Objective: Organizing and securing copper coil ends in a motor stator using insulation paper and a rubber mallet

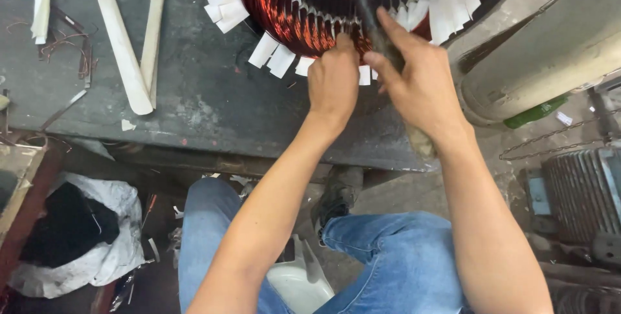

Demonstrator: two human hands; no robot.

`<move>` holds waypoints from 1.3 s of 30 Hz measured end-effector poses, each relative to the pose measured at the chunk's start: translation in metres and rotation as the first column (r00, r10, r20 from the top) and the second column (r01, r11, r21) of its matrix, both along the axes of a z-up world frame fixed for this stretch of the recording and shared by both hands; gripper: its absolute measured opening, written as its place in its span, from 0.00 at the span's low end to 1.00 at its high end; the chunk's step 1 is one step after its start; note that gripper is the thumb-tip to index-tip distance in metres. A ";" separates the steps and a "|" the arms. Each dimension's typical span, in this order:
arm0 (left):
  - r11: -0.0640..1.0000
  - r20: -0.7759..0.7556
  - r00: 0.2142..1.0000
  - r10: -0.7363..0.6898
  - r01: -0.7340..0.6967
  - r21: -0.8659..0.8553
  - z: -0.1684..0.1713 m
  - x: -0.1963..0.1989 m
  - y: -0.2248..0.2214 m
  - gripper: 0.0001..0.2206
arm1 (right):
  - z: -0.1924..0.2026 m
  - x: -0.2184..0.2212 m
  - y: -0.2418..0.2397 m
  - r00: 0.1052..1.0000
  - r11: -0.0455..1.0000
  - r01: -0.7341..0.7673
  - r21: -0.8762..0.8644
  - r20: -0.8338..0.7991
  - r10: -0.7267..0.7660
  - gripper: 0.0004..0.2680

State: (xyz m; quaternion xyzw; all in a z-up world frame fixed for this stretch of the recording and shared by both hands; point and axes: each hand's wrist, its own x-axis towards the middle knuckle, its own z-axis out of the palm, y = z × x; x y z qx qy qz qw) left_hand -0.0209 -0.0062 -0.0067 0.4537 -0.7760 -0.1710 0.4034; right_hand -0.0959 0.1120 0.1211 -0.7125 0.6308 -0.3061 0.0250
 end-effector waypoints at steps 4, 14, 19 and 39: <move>0.999 -0.009 1.000 -0.019 0.019 0.042 0.014 0.000 -0.004 0.05 | -0.009 -0.010 -0.027 0.996 0.991 0.020 -0.135 -0.089 -0.032 0.21; 1.000 0.026 0.999 -0.023 0.023 0.006 0.014 0.004 -0.010 0.06 | -0.022 -0.022 -0.041 0.978 0.991 0.091 -0.100 -0.177 -0.108 0.22; 0.996 -0.038 0.998 -0.044 0.047 0.077 0.016 0.006 -0.006 0.06 | -0.024 -0.023 -0.042 0.967 0.998 0.038 -0.047 -0.248 -0.048 0.23; 0.997 0.015 0.997 -0.070 0.070 0.024 0.019 0.016 0.000 0.08 | -0.052 -0.032 -0.029 0.989 0.986 0.063 -0.154 -0.122 -0.082 0.22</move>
